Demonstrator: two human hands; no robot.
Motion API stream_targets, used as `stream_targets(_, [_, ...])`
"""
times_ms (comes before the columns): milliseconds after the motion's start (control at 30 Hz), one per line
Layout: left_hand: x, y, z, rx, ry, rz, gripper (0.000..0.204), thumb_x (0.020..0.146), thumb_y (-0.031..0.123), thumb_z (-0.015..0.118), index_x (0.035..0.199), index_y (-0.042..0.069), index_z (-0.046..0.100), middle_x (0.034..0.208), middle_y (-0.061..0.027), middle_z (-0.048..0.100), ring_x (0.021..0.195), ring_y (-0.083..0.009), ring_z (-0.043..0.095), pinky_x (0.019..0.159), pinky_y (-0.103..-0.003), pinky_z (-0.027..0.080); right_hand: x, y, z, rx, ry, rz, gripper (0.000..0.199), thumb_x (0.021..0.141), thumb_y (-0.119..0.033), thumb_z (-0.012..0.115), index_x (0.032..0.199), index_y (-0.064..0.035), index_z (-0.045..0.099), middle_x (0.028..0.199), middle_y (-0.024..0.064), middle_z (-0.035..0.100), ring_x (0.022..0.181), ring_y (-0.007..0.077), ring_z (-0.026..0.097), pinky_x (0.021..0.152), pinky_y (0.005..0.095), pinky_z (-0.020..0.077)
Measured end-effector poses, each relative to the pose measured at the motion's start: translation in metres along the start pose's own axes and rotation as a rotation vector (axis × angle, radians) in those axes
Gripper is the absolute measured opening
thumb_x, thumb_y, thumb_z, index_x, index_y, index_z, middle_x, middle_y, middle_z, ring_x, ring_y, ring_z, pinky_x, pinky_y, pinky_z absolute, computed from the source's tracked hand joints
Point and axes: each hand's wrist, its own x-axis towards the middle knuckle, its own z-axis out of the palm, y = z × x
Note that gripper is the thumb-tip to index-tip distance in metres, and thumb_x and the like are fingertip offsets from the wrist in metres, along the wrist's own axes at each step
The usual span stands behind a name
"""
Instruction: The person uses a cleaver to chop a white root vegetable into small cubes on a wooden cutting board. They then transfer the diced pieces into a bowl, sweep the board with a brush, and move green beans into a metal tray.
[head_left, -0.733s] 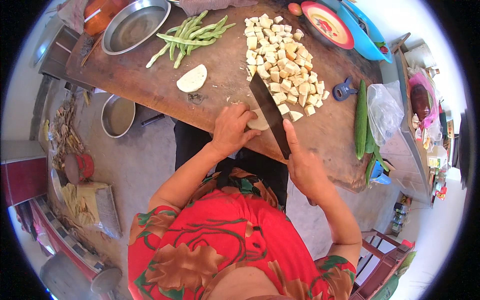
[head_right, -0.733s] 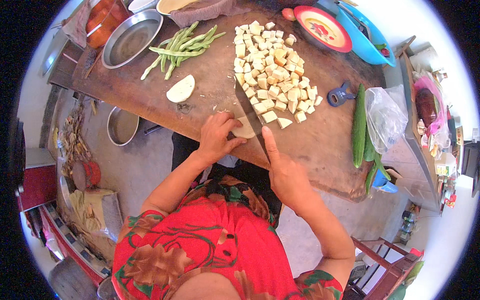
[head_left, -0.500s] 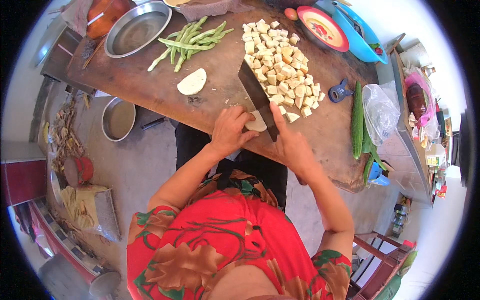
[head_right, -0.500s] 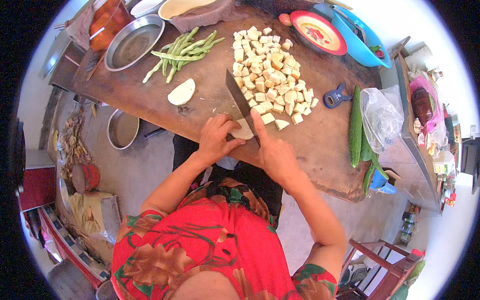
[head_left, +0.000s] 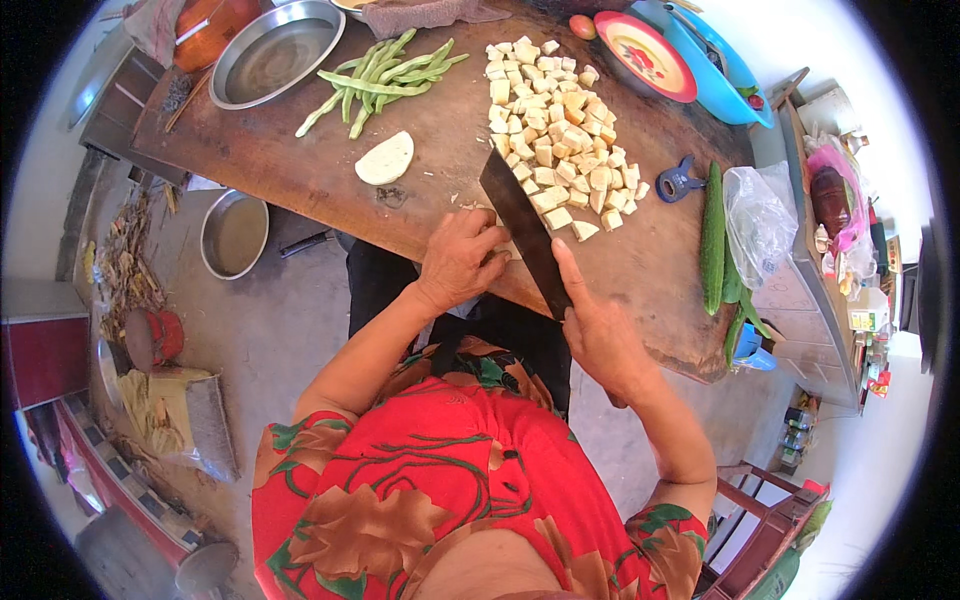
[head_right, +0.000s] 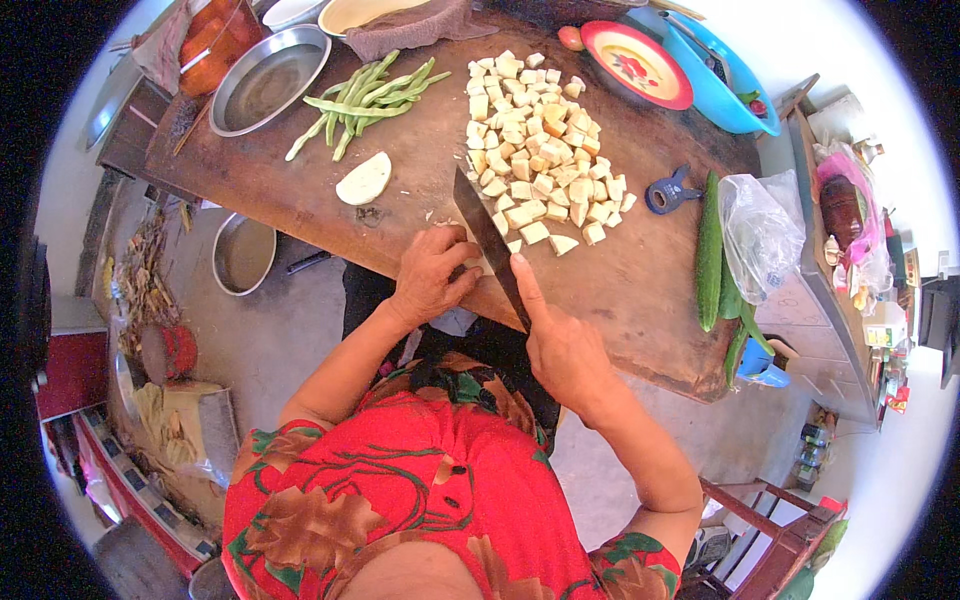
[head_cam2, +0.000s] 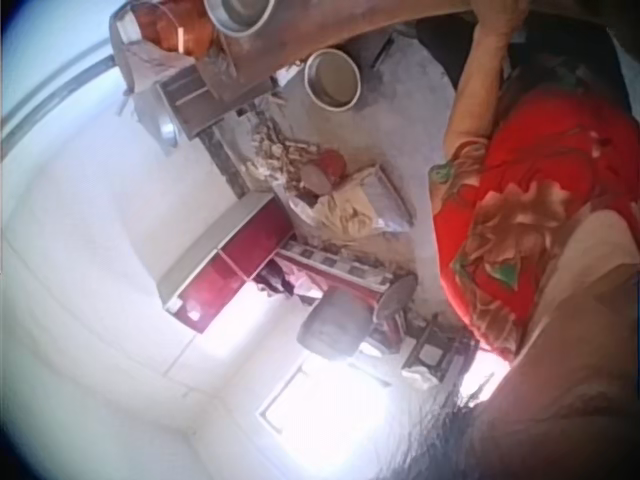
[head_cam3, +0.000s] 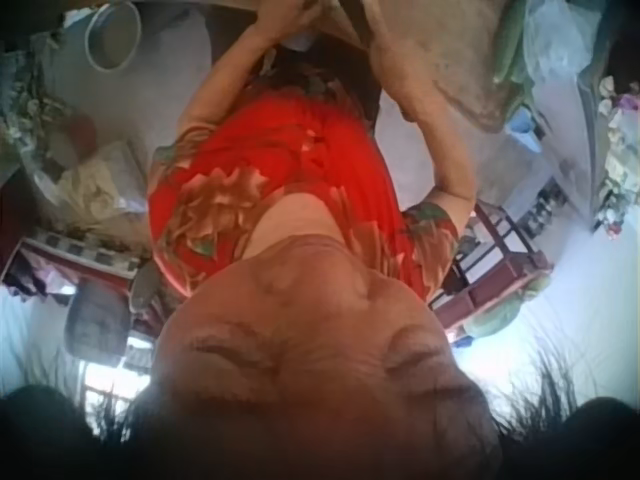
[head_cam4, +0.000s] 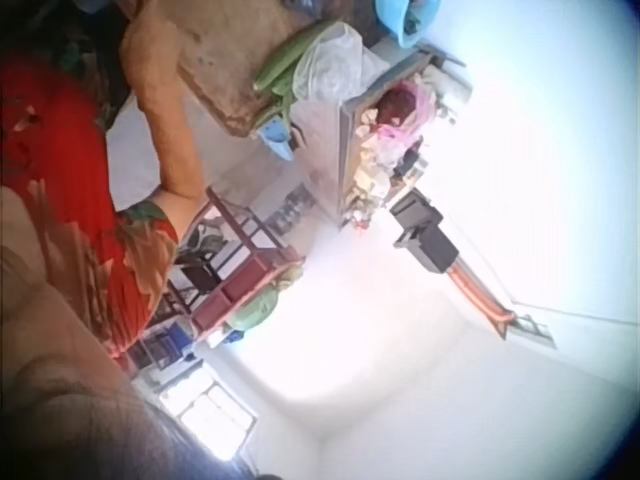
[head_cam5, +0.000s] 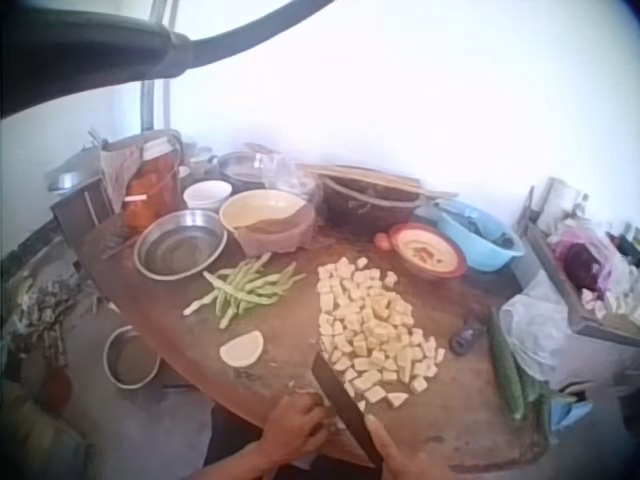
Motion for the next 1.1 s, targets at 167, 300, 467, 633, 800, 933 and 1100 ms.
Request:
stream_targets(167, [0.002,0.003,-0.002,-0.001,-0.026,-0.019,0.026,0.071,0.015,0.072,0.095,0.007,0.064,0.098,-0.0101,0.056,0.091,-0.0294,0.055,0.076,-0.04,0.043,0.004,0.003,0.022,-0.095,0.026,-0.047,0.087,0.081,0.001,0.047,0.155,-0.0204,0.006,0.082,0.0239,0.063,0.067,0.0456,0.061,0.061,0.0558,0.0485])
stream_targets(300, [0.005,0.007,-0.001,-0.005,-0.019,-0.037,0.025,0.072,0.014,0.071,0.094,0.006,0.064,0.097,-0.0113,0.056,0.09,-0.0311,0.054,0.076,-0.041,0.044,0.022,0.004,0.032,-0.033,0.058,-0.062,0.086,0.083,0.0,0.046,0.155,-0.0207,0.006,0.08,0.0246,0.062,0.068,0.0473,0.061,0.062,0.057,0.0484])
stream_targets(467, [0.003,0.004,-0.003,0.002,-0.027,-0.021,0.027,0.071,0.014,0.072,0.096,0.007,0.063,0.098,-0.0116,0.055,0.09,-0.0311,0.054,0.077,-0.041,0.043,0.049,0.008,0.024,0.143,0.16,-0.068,0.085,0.083,-0.002,0.051,0.155,-0.0188,0.008,0.089,0.0256,0.064,0.075,0.0459,0.062,0.066,0.0559,0.0497])
stream_targets(633, [0.003,0.003,-0.002,0.006,-0.082,-0.043,0.043,0.071,0.026,0.078,0.107,0.01,0.061,0.109,-0.0108,0.053,0.101,-0.0304,0.052,0.085,-0.042,0.041,0.037,0.035,0.016,0.869,0.495,0.084,0.083,0.085,0.003,0.051,0.155,-0.019,0.012,0.12,0.023,0.058,0.068,0.0215,0.065,0.052,0.0331,0.0518])
stream_targets(800, [0.015,0.012,0.007,0.161,-0.2,0.028,0.066,0.074,0.048,0.073,0.128,0.015,0.054,0.136,-0.0135,0.041,0.126,-0.0352,0.037,0.103,-0.048,0.031,0.005,0.082,0.011,1.527,0.68,0.093,0.08,0.086,0.0,0.05,0.155,-0.0188,0.013,0.074,0.0111,0.063,0.042,0.0091,0.047,0.037,0.0227,0.0436])
stream_targets(933, [0.041,-0.001,0.027,0.249,-0.295,0.153,0.071,0.079,0.062,0.06,0.136,0.021,0.049,0.148,-0.0146,0.03,0.134,-0.0382,0.027,0.109,-0.051,0.024,-0.005,0.118,0.04,1.665,0.722,0.019,0.08,0.086,-0.002,0.049,0.155,-0.018,0.011,0.071,0.011,0.062,0.041,0.0091,0.046,0.036,0.0233,0.0421])
stream_targets(1100, [0.087,-0.023,0.054,0.315,-0.162,0.373,0.067,0.083,0.066,0.051,0.135,0.024,0.05,0.149,-0.0128,0.03,0.136,-0.0378,0.025,0.11,-0.057,0.019,-0.004,0.124,0.05,1.726,0.761,-0.009,0.08,0.086,-0.001,0.048,0.155,-0.0184,0.01,0.07,0.0114,0.062,0.04,0.0098,0.045,0.035,0.0236,0.041])
